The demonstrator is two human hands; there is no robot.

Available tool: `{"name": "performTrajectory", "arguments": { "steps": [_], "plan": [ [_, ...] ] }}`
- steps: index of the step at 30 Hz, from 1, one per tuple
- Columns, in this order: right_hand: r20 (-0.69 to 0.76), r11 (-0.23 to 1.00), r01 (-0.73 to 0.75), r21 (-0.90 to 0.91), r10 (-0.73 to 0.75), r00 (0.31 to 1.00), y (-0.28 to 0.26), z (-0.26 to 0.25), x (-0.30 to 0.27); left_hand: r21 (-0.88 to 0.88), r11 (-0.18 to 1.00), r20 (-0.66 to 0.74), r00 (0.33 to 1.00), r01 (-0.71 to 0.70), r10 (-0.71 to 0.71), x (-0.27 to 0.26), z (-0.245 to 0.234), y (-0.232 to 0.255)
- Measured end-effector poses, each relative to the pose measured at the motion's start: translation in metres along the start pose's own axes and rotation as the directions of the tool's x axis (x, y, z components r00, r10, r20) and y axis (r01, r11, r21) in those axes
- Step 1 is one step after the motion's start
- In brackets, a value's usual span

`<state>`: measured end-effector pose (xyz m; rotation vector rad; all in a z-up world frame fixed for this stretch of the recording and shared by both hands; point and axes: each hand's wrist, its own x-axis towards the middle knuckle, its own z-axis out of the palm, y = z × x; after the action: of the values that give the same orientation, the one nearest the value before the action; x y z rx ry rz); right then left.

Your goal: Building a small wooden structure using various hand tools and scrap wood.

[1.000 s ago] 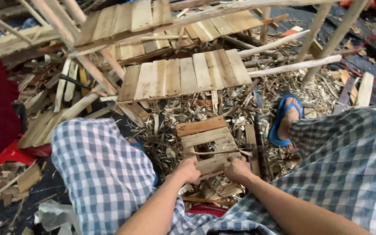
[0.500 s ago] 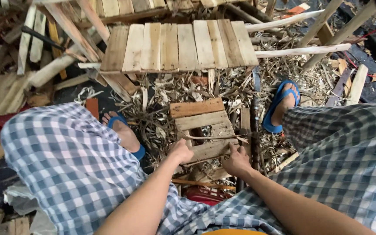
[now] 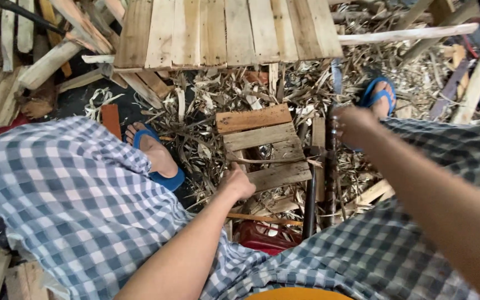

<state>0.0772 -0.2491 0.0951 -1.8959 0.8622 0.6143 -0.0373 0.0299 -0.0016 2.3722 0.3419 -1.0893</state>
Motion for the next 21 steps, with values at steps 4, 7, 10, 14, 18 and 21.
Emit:
{"name": "performTrajectory", "arguments": {
  "steps": [4,7,10,14,18,21],
  "plan": [
    [0.262,0.678,-0.127,0.724,-0.101,0.96,-0.025,-0.035,0.076,-0.002,1.0,-0.007,1.0,0.027,-0.027,-0.003,0.0,0.005],
    [0.376,0.479,-0.265,0.837,-0.152,0.914,-0.035,-0.035,0.129,-0.018,0.999,0.004,0.999,0.042,-0.042,-0.012,-0.007,0.011],
    [0.353,0.359,-0.289,0.888,-0.127,0.927,-0.057,-0.019,0.11,0.031,0.997,0.016,0.997,0.077,-0.077,-0.021,-0.016,0.02],
    [0.291,0.31,-0.259,0.915,-0.063,0.955,-0.076,-0.005,0.107,0.061,0.992,0.028,0.993,0.111,-0.112,-0.033,-0.026,0.028],
    [0.245,0.359,-0.216,0.908,-0.037,0.969,-0.089,0.001,0.11,0.096,0.986,0.056,0.988,0.136,-0.142,-0.034,-0.029,0.031],
    [0.219,0.408,-0.191,0.893,-0.021,0.976,-0.093,0.004,0.11,0.081,0.985,0.077,0.985,0.15,-0.156,-0.03,-0.027,0.032]
  ]
}}
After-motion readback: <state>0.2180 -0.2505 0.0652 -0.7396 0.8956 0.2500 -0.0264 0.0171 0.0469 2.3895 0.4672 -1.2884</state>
